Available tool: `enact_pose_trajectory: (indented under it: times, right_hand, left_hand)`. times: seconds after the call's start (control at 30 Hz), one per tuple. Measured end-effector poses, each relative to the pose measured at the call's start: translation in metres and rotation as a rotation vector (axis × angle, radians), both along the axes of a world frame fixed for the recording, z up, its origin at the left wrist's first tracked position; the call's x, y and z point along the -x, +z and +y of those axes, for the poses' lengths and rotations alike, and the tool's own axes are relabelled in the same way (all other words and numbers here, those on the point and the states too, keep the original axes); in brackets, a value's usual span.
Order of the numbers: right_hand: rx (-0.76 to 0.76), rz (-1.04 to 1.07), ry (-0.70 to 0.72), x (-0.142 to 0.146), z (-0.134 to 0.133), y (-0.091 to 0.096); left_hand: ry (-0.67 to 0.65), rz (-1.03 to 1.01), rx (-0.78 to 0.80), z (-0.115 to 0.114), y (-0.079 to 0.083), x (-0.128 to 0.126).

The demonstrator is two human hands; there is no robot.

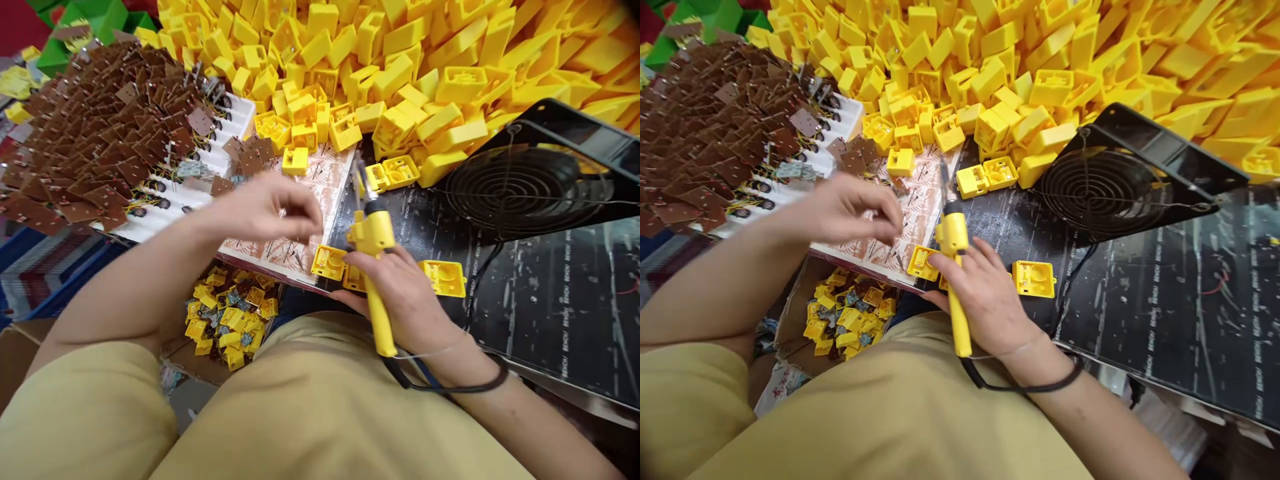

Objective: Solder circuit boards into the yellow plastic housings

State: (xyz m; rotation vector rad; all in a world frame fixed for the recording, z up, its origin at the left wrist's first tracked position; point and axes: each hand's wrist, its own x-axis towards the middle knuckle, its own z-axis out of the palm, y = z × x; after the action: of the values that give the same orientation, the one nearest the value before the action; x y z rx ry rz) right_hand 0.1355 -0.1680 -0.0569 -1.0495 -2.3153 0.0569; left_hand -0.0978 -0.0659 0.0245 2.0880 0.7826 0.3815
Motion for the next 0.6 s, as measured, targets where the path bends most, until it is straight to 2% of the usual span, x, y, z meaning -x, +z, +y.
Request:
enact_pose_trajectory:
  times: [0.07,0.13,0.2,0.4,0.47,0.6]
  right_hand:
    - [0.01,-0.01,0.013,0.007,0.006,-0.003]
    - [0.02,-0.021,0.021,0.004,0.009,-0.003]
    - [0.022,-0.021,0.026,-0.007,0.008,0.001]
    - [0.02,0.111,-0.049,-0.038,-0.003,0.024]
    - [0.041,0.129,-0.043,-0.034,-0.002,0.023]
    - [0.082,0.096,0.085,-0.008,0.013,0.008]
  left_hand:
    - [-0.057,0.174,-0.139,-0.018,-0.018,-0.005]
    - [0.009,0.261,-0.23,-0.031,-0.031,-0.009]
    - [0.079,0.303,-0.215,-0.039,-0.038,-0.011]
    - [0.149,0.358,-0.181,-0.039,-0.035,-0.008]
    - [0.184,0.34,-0.157,-0.038,-0.034,-0.006]
    - [0.238,0.241,-0.063,-0.039,-0.036,-0.006]
